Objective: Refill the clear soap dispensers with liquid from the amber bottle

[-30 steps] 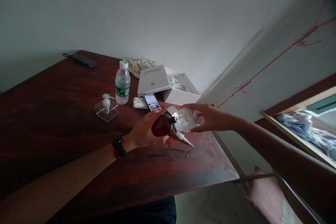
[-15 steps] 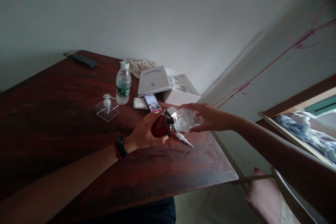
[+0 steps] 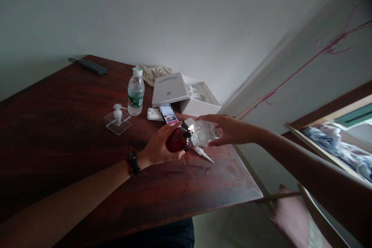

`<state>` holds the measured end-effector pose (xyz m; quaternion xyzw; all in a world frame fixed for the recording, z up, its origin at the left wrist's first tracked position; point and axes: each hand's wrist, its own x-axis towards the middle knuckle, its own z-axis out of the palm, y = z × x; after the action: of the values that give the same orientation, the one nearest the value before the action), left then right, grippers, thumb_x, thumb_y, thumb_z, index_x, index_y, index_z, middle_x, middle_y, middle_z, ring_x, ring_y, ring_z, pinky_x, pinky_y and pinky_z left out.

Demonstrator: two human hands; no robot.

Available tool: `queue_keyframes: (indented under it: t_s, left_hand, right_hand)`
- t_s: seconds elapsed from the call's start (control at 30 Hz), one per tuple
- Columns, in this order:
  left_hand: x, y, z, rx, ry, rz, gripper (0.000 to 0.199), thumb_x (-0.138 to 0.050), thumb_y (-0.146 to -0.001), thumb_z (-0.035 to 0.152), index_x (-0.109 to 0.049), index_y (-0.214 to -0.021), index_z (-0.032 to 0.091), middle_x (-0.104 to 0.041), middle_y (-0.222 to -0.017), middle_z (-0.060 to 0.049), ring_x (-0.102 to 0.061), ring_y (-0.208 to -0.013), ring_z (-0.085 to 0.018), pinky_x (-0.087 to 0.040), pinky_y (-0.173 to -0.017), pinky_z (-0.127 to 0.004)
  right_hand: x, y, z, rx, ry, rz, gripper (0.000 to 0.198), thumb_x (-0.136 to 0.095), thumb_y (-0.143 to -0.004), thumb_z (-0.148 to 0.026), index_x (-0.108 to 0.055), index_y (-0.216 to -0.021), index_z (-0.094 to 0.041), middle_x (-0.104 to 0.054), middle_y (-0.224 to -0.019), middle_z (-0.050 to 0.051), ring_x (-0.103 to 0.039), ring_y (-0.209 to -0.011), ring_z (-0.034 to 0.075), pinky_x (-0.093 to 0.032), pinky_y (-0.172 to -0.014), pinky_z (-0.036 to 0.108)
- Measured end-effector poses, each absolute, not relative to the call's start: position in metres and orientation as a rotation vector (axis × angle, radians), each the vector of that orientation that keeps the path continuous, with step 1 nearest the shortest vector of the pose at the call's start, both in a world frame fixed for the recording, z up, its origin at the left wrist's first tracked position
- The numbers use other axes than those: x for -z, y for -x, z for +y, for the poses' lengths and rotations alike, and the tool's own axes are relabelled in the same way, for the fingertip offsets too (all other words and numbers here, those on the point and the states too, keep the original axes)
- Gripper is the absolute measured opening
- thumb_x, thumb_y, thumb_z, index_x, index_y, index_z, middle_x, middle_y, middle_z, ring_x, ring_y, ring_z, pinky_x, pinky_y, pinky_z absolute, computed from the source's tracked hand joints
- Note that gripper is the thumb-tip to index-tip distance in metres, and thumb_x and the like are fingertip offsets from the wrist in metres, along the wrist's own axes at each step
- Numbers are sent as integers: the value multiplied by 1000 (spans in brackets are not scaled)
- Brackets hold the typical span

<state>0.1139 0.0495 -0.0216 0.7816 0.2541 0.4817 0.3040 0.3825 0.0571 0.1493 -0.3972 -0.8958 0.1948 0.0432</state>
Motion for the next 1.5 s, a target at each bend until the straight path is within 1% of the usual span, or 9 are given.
queue_keyframes:
  t_s: [0.23, 0.37, 0.5, 0.67, 0.9, 1.1, 1.23, 1.37, 1.5]
  left_hand:
    - [24, -113, 51, -1268, -2078, 687, 91, -85, -78, 33, -39, -157, 24, -58, -151, -16, -58, -139, -37, -48, -119, -59]
    - [26, -113, 52, -1281, -2089, 681, 92, -87, -76, 33, -41, -156, 25, -59, -150, -16, -59, -138, -38, -48, -119, -59]
    - [26, -114, 51, -1288, -2077, 695, 92, -86, -75, 30, -43, -157, 24, -59, -151, -16, -58, -140, -39, -49, -118, -59]
    - [26, -114, 51, -1286, -2059, 675, 90, -87, -77, 32, -44, -156, 23, -59, -151, -16, -56, -141, -38, -48, -119, -59]
    - [28, -114, 52, -1327, -2061, 639, 91, -88, -77, 33, -44, -157, 26, -58, -151, -16, -59, -138, -38, -49, -117, -61]
    - [30, -114, 53, -1344, -2076, 631, 90, -89, -77, 34, -45, -155, 26, -57, -152, -15, -59, -138, -38, -49, -118, -60]
    - [29, -114, 53, -1354, -2094, 627, 90, -88, -78, 32, -44, -156, 27, -58, -152, -15, -59, -138, -38, -49, -118, -60]
    - [30, -115, 54, -1353, -2094, 631, 92, -89, -76, 32, -44, -156, 26, -58, -151, -16, -60, -137, -39, -50, -117, -60]
    - [32, -115, 55, -1371, -2099, 626, 92, -90, -75, 33, -45, -155, 27, -59, -150, -15, -60, -136, -39, -50, -116, -61]
  right_hand:
    - [-153, -378, 57, -609, 1160, -2785, 89, -89, -78, -43, -52, -158, -35, -73, -139, 5, -72, -110, 28, -56, -98, 37]
    - [-154, -377, 56, -667, 1187, -2764, 88, -89, -77, -43, -53, -158, -33, -74, -138, 6, -72, -112, 29, -56, -98, 38]
    - [-154, -377, 56, -650, 1221, -2752, 87, -90, -76, -40, -56, -156, -32, -76, -132, 6, -72, -108, 29, -56, -96, 39]
    - [-152, -379, 57, -647, 1215, -2755, 86, -89, -76, -40, -57, -155, -32, -76, -132, 6, -72, -105, 28, -56, -94, 38]
    - [-154, -377, 56, -676, 1161, -2771, 83, -88, -78, -40, -57, -154, -31, -76, -133, 5, -72, -108, 26, -56, -93, 34]
    - [-156, -378, 56, -625, 1202, -2785, 84, -87, -78, -42, -57, -155, -27, -75, -133, 8, -72, -109, 28, -56, -94, 37]
    - [-156, -380, 57, -623, 1232, -2801, 85, -87, -78, -43, -55, -155, -26, -74, -137, 9, -71, -114, 29, -56, -96, 39]
    - [-156, -378, 56, -593, 1263, -2796, 87, -89, -75, -38, -55, -156, -28, -73, -139, 8, -70, -115, 30, -55, -100, 40]
    - [-157, -375, 55, -612, 1189, -2808, 83, -87, -78, -37, -57, -155, -31, -75, -134, 5, -72, -109, 27, -56, -98, 37]
